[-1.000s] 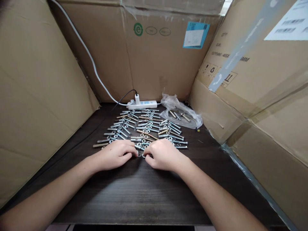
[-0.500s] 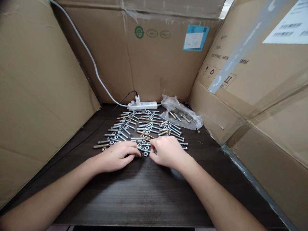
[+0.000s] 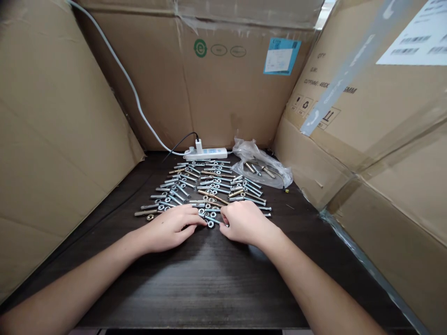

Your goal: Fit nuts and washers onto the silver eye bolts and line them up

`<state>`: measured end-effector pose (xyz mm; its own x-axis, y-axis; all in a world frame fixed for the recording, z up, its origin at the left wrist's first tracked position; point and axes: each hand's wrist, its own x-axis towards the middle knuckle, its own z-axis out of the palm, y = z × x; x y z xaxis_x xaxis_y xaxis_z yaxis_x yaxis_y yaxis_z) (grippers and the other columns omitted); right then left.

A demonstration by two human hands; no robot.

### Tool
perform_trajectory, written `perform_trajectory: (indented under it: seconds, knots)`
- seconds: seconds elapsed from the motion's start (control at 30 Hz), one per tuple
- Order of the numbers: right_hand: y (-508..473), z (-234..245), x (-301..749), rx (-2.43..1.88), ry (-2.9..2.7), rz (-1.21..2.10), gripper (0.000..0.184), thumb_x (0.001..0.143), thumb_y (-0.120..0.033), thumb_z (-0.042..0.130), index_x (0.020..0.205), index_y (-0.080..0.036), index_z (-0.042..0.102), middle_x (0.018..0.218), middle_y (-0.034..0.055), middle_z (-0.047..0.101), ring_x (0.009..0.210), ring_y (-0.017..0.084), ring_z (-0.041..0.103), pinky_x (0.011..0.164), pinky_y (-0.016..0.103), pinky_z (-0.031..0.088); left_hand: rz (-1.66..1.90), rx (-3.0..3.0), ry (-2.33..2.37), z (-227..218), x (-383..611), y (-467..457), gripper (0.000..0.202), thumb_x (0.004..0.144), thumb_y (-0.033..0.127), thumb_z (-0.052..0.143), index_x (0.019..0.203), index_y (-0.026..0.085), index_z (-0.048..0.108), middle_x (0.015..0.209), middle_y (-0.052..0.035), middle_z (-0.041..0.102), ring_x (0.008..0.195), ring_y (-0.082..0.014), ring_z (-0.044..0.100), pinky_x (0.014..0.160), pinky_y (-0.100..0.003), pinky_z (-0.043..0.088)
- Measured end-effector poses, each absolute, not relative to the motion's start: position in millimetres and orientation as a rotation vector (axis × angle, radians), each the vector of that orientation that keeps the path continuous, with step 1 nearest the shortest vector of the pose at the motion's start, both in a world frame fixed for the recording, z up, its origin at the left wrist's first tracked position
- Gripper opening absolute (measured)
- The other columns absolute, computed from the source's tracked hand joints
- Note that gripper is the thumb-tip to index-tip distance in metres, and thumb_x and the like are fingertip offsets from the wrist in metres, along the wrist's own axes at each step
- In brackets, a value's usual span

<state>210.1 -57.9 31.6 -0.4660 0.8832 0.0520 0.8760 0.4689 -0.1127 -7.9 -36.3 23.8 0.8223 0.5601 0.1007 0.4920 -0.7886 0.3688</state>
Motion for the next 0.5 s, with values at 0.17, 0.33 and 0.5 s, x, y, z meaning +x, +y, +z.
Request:
perform_trajectory:
  seconds: [0.17, 0.33, 0.5]
  knots:
    - [-50, 36, 213, -1.388, -2.443, 0.063, 0.021, 0.078, -0.024, 0.05, 0.058, -0.018, 0.052, 0.058, -0.0015, 0.057, 0.054, 0.011, 0.047, 0.055, 0.024, 0.025, 0.363, 2.659, 0.782, 25, -9, -35, 0.026, 0.085, 0.011, 0.044, 0.097, 0.022, 0.065, 0.094, -0.002, 0.063, 0.093, -0.0177, 0.056, 0.085, -0.031, 0.043]
    - [-16, 25, 259, -1.694, -2.032, -0.064, 0.026, 0.08, -0.029, 0.049, 0.057, -0.018, 0.051, 0.058, -0.0012, 0.056, 0.055, 0.012, 0.046, 0.052, 0.024, 0.025, 0.528, 2.579, 0.829, 24, -13, -28, 0.024, 0.085, 0.009, 0.041, 0.089, 0.019, 0.063, 0.086, -0.0015, 0.06, 0.084, -0.0155, 0.055, 0.078, -0.028, 0.043]
    - [12, 1, 316, -2.024, -1.704, -0.117, 0.021, 0.082, -0.027, 0.045, 0.076, -0.019, 0.063, 0.076, 0.0031, 0.063, 0.067, 0.016, 0.053, 0.057, 0.025, 0.031, 0.774, 2.45, 0.893, 20, -17, -24, 0.025, 0.085, 0.007, 0.039, 0.085, 0.018, 0.061, 0.081, -0.0008, 0.056, 0.075, -0.0123, 0.053, 0.07, -0.025, 0.041]
